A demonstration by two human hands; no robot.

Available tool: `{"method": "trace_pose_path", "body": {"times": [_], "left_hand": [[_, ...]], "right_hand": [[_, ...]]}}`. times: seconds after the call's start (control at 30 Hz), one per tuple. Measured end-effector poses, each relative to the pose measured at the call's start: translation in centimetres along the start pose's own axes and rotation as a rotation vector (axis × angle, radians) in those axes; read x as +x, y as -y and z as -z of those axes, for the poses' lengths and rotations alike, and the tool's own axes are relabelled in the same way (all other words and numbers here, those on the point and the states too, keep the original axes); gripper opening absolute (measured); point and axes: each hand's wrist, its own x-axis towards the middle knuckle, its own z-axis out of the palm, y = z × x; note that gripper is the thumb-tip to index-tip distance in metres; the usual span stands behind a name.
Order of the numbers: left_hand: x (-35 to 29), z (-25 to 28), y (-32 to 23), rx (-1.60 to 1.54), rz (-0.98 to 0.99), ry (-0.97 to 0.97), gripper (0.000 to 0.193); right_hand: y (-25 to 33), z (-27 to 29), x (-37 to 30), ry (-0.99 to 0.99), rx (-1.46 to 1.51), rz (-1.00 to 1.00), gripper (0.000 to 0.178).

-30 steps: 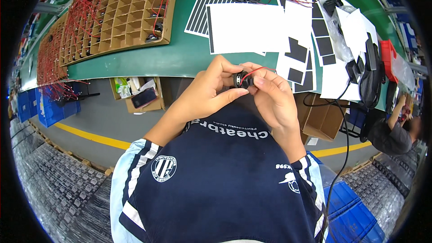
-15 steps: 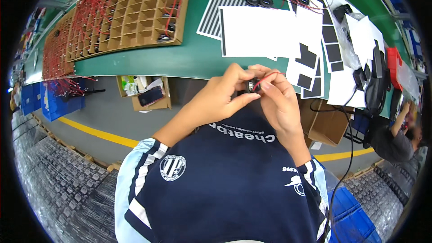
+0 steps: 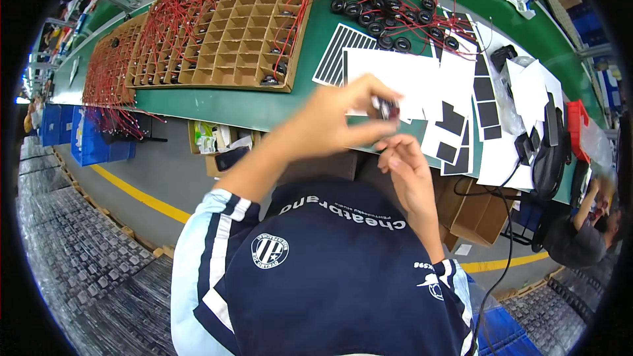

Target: Assembling small electronic components by attaching wires and applying adhesive strips.

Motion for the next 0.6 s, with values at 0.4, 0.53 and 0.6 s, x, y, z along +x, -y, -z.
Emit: {"method": "trace_pose_path", "body": {"times": [0.4,0.53,0.6], "left_hand": [[6.3,17.9,12.0,0.924,0.382,-0.656,0.04],[6.6,17.2,12.2,0.921,0.313,-0.721,0.043],[6.9,16.9,11.6,0.942,0.343,-0.678,0.043]], "right_hand": [[-0.9,0.4,-1.2,-0.072,-0.163,-0.086,0.01],[-0.4,0.3,-1.2,-0.088,-0.181,-0.109,0.008],[-0.5,0.5,-1.2,-0.083,-0.186,-0.094,0.008]]}}
